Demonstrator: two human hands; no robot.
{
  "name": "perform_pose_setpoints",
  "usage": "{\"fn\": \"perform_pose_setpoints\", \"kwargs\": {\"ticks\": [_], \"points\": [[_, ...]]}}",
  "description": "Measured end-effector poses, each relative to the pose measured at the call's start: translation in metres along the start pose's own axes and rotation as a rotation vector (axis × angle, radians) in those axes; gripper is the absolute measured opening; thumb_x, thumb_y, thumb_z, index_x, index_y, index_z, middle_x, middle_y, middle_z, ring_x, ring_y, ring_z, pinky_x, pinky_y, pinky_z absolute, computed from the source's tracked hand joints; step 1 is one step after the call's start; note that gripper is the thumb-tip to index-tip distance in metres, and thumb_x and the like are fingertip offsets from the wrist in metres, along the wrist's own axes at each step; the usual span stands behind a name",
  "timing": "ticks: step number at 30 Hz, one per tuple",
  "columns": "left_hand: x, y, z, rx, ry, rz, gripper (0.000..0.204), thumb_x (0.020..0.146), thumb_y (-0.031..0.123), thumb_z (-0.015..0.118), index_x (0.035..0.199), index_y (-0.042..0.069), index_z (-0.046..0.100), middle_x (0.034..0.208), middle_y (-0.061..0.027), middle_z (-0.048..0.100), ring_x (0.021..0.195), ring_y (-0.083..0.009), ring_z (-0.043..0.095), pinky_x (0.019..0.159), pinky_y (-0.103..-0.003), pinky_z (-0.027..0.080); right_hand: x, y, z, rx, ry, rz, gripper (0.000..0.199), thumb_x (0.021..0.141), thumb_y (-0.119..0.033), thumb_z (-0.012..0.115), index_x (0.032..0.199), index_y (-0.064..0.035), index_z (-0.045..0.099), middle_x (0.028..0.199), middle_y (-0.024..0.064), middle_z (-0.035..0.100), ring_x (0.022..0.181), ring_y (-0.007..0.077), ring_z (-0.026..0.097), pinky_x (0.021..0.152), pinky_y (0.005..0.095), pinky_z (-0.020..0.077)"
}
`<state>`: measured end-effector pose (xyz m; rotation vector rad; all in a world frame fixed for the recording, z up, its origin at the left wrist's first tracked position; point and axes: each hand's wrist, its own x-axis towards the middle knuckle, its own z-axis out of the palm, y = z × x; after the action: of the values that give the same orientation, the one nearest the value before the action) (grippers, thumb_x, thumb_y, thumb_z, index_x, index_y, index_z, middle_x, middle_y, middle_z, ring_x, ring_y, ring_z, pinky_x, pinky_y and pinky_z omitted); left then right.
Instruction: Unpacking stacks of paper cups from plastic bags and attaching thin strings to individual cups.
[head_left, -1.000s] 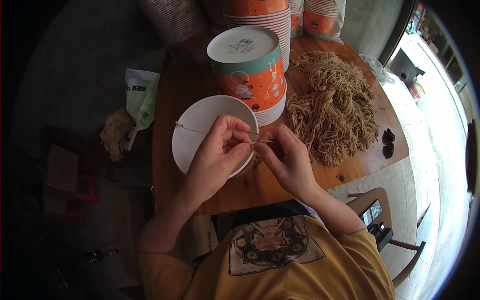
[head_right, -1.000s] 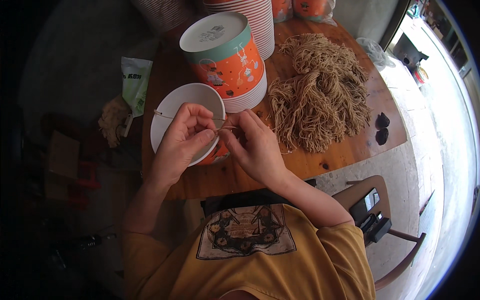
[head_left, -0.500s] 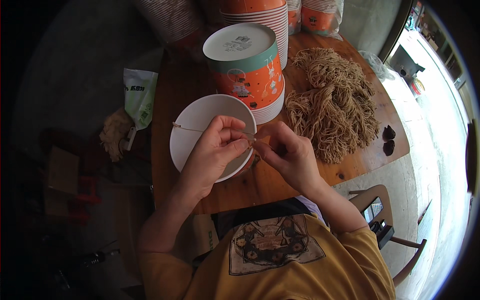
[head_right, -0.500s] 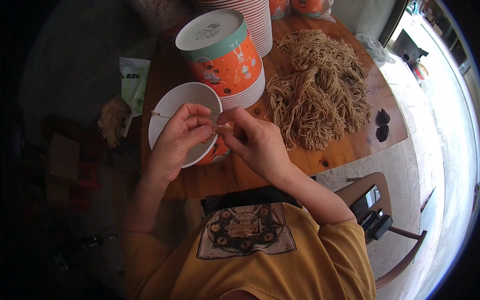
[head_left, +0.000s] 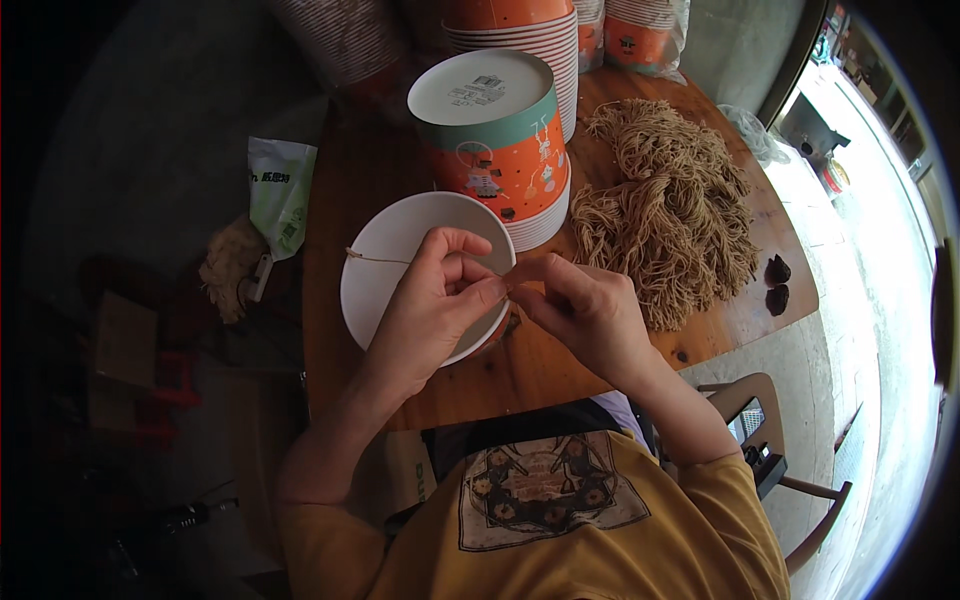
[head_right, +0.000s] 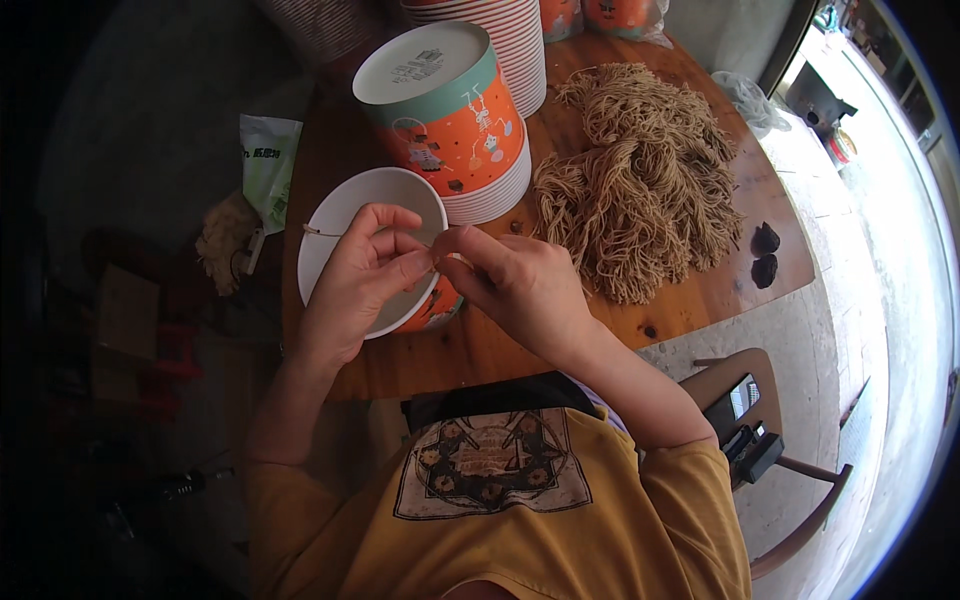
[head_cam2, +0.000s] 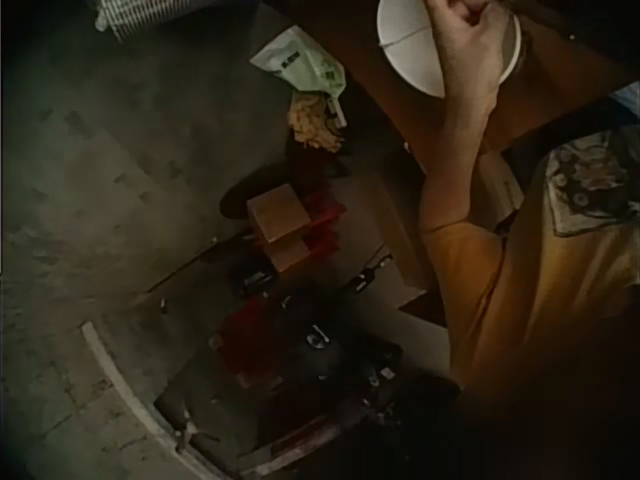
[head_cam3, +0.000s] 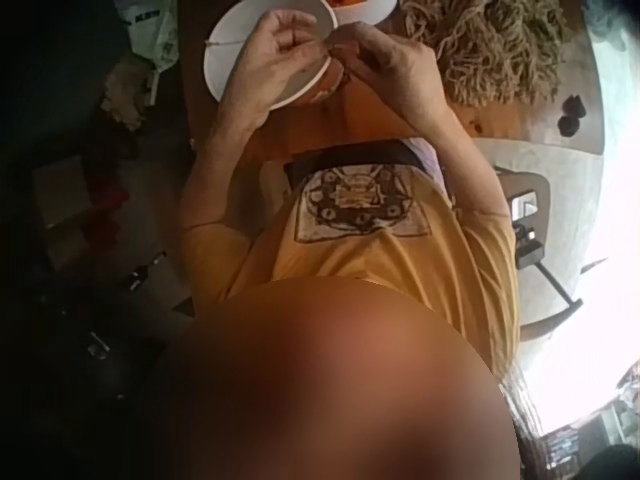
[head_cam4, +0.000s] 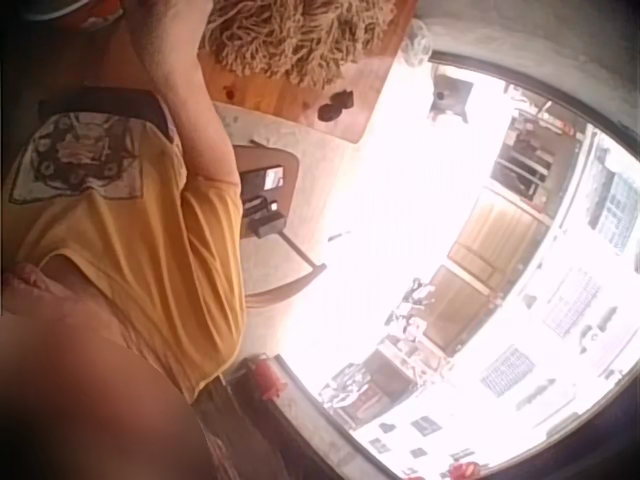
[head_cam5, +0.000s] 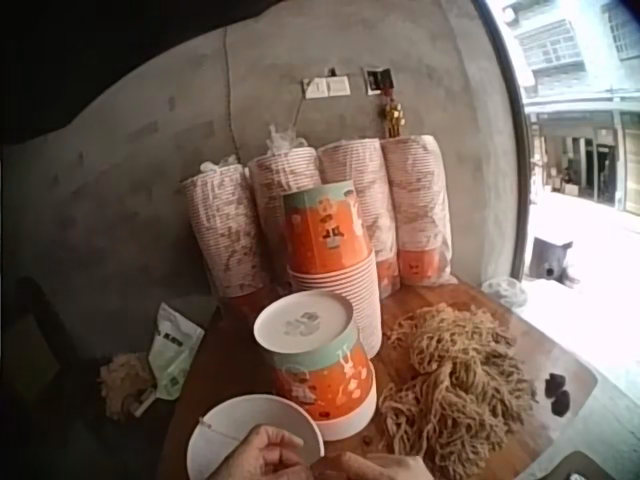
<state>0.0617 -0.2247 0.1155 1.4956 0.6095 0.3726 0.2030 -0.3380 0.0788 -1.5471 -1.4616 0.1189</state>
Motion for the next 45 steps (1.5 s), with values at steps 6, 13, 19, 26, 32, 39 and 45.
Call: {"fn": "perform_pose_setpoints", "kwargs": {"ticks": [6,13,19,26,32,39,45], "points": [[-0.001,0.000,0.001,0.002,-0.044,0.001,0.033,0.088,0.005,0.059,0.116,0.004,0.042,0.095,-0.0040,0.058,0.087,-0.0074,0.052,0.081,-0.022,0.041,-0.002,0.002,0.002,0.032,0.001,0.002,0.008,0.082,-0.010,0.063,0.088,-0.0109,0.058,0.066,0.0064,0.061,0.059,0.0241,0.063,0.051,0.0341,0.0487],[-0.002,-0.005,0.002,0.102,-0.099,0.054,0.034,0.090,0.002,0.052,0.121,0.005,0.039,0.095,-0.0026,0.053,0.090,-0.0070,0.050,0.086,-0.023,0.041,-0.004,0.008,0.009,0.463,-0.060,0.284,0.005,0.086,-0.008,0.060,0.089,-0.0080,0.056,0.063,-0.0009,0.055,0.055,0.0040,0.052,0.052,0.0220,0.0429],[-0.002,-0.013,0.002,0.166,-0.081,0.120,0.022,0.092,0.001,0.047,0.112,0.003,0.038,0.086,-0.0027,0.050,0.079,-0.0072,0.048,0.073,-0.023,0.042,-0.001,0.017,0.010,0.930,-0.057,0.507,0.004,0.090,-0.014,0.058,0.092,-0.0115,0.056,0.066,-0.0087,0.051,0.051,-0.0014,0.038,0.045,0.0165,0.0292],[0.001,-0.017,-0.002,0.251,-0.093,0.174,0.018,0.092,0.001,0.047,0.108,0.003,0.038,0.086,-0.0023,0.048,0.079,-0.0079,0.047,0.074,-0.024,0.042,-0.001,0.028,0.009,1.046,-0.078,0.587,0.008,0.089,-0.019,0.058,0.091,-0.0120,0.056,0.071,-0.0088,0.053,0.051,-0.0023,0.036,0.039,0.0170,0.0252],[-0.003,-0.015,-0.001,0.285,-0.071,0.276,0.016,0.091,0.002,0.050,0.105,0.003,0.043,0.091,-0.0033,0.049,0.083,-0.0104,0.050,0.078,-0.026,0.044,0.002,0.025,0.006,0.855,0.011,0.197,0.010,0.089,-0.011,0.057,0.098,-0.0083,0.058,0.078,-0.0055,0.056,0.059,0.0023,0.047,0.048,0.0188,0.0378],[-0.018,-0.007,0.014,0.741,0.046,0.413,0.033,0.081,0.005,0.065,0.107,0.002,0.045,0.096,-0.0145,0.056,0.082,-0.0283,0.061,0.071,-0.040,0.049,0.016,0.005,-0.027,0.368,-0.091,-0.131,0.008,0.089,-0.005,0.056,0.097,-0.0053,0.059,0.086,0.0005,0.057,0.076,0.0066,0.053,0.064,0.0231,0.0440],[-0.027,0.001,0.009,0.776,0.018,0.411,0.031,0.082,0.004,0.064,0.107,0.003,0.046,0.087,-0.0124,0.058,0.080,-0.0284,0.061,0.069,-0.041,0.049,0.009,-0.002,-0.022,0.653,-0.149,-0.037,0.010,0.088,0.000,0.055,0.095,-0.0046,0.059,0.090,0.0025,0.056,0.077,0.0101,0.053,0.065,0.0236,0.0431]]}}
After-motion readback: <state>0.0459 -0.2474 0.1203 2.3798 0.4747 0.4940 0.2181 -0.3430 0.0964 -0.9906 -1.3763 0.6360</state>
